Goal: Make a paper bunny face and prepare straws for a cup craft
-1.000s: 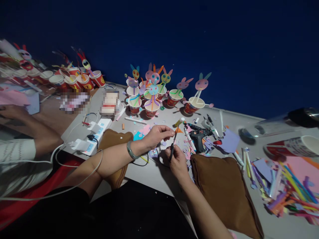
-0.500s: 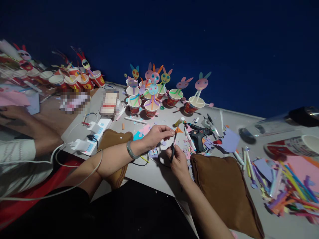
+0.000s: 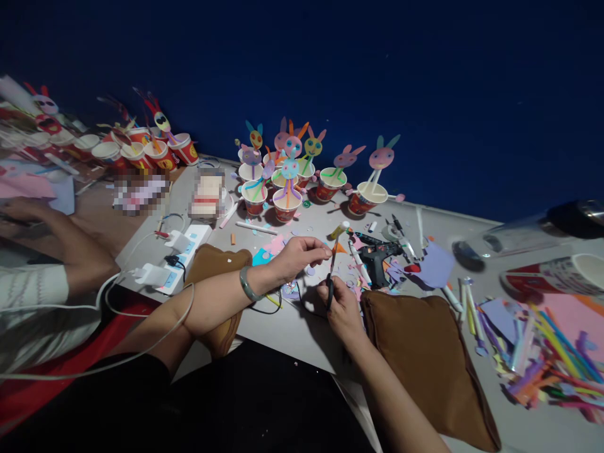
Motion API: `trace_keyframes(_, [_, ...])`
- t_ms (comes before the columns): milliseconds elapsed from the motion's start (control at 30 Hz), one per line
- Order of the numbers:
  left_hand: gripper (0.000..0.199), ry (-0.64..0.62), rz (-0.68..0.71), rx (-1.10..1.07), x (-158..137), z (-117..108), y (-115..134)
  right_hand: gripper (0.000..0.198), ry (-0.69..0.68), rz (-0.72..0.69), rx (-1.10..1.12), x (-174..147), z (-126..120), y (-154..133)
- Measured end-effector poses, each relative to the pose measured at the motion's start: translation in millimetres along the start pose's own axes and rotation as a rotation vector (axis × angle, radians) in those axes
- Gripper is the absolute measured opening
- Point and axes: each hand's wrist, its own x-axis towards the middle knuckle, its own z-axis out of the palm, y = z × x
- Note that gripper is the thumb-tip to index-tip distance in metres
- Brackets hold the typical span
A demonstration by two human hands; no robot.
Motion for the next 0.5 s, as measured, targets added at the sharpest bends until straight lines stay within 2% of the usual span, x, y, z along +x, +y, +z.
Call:
trace_keyframes(267, [0.036,-0.009,-0.017,0.032,1.1,-1.6,-2.7,0.046,-0.022,0.017,0.008,-1.6,-5.1,-1.5])
trace_keyframes(500, [0.031,0.005,-0.025,0.023,-0.2,0.5,1.2,0.048,-0.053,0.004,-0.037,-0.2,-13.0,-1.0])
